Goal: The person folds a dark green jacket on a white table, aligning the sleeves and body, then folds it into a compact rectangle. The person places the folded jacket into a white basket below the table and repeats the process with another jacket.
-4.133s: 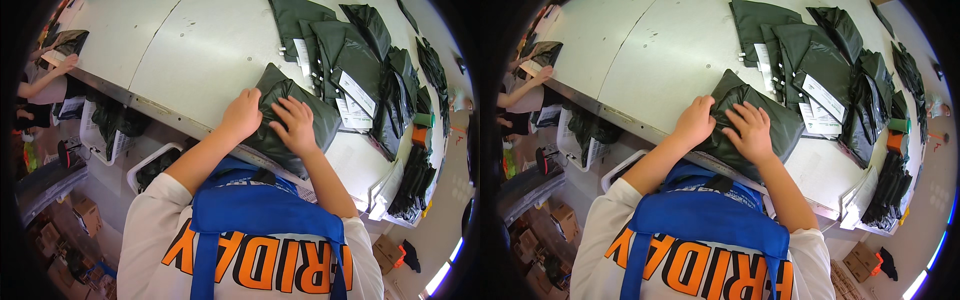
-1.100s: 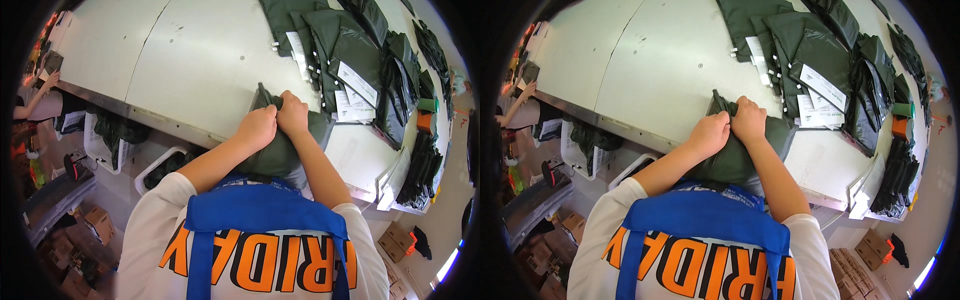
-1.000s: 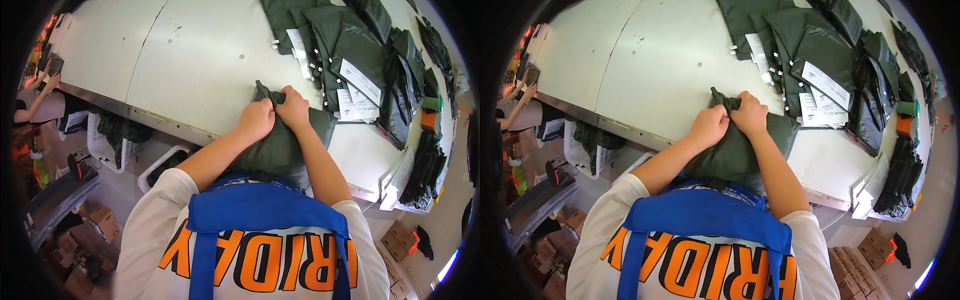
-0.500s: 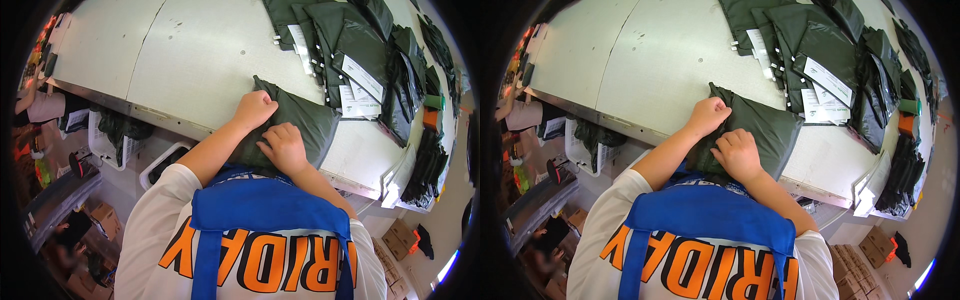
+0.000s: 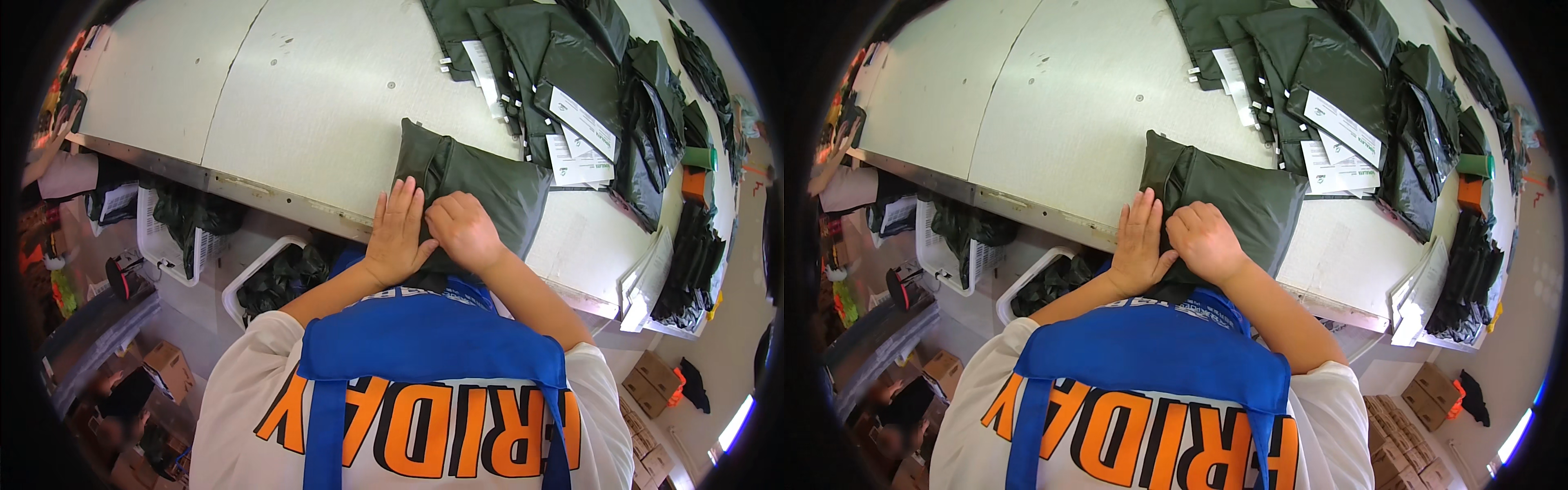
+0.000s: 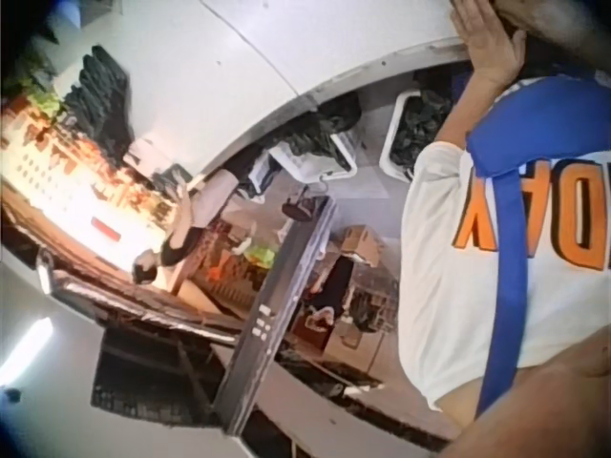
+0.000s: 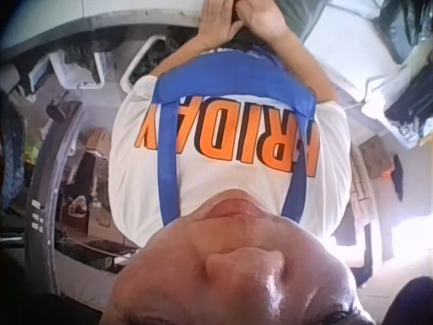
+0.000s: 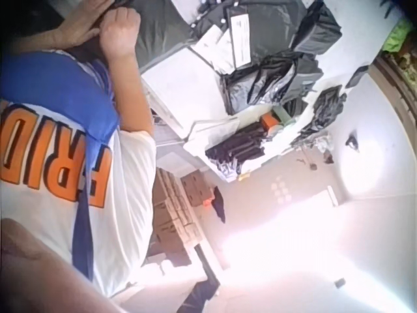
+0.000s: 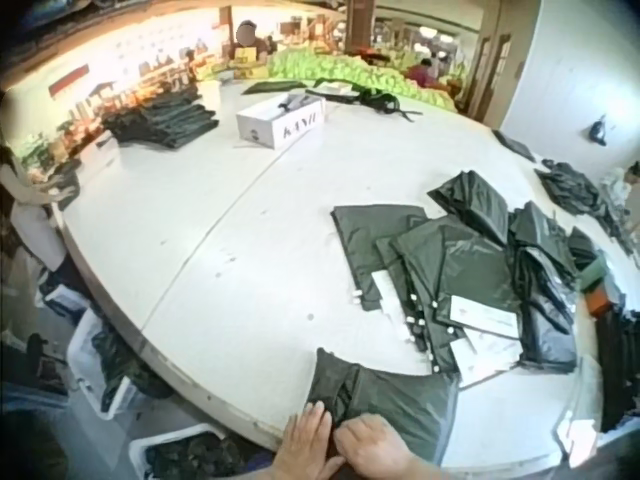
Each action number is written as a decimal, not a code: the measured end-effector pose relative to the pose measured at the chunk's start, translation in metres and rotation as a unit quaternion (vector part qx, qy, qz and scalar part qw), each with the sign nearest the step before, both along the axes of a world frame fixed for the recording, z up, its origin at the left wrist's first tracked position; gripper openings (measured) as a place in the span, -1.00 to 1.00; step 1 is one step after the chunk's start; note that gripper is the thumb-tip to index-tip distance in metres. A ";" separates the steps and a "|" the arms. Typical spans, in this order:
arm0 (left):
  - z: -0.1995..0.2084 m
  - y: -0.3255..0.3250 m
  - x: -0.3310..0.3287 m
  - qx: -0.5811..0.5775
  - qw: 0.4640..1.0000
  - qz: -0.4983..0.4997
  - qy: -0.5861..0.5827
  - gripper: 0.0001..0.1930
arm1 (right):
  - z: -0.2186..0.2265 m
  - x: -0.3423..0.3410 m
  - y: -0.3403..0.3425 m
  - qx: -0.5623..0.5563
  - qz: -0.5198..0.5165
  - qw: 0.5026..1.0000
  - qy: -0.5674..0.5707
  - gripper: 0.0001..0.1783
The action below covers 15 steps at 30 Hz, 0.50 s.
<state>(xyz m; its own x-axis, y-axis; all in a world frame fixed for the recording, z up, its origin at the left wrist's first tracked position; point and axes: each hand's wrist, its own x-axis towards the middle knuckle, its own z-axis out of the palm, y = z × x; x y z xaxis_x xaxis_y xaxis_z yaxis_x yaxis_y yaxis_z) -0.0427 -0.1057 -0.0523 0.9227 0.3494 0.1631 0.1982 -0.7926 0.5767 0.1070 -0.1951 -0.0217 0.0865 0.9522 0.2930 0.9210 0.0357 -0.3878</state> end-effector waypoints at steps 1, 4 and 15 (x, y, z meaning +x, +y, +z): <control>-0.006 -0.003 -0.003 0.000 1.000 -0.004 0.011 -0.18 | -0.001 -0.002 -0.003 0.001 0.004 1.000 0.002 -0.93; -0.014 -0.005 -0.005 0.000 0.999 -0.019 0.040 -0.02 | -0.004 -0.003 -0.004 -0.005 0.014 1.000 0.009 -0.92; -0.019 -0.011 -0.003 0.017 0.998 -0.010 0.054 0.04 | 0.004 -0.010 0.005 -0.002 -0.077 0.997 -0.014 -0.94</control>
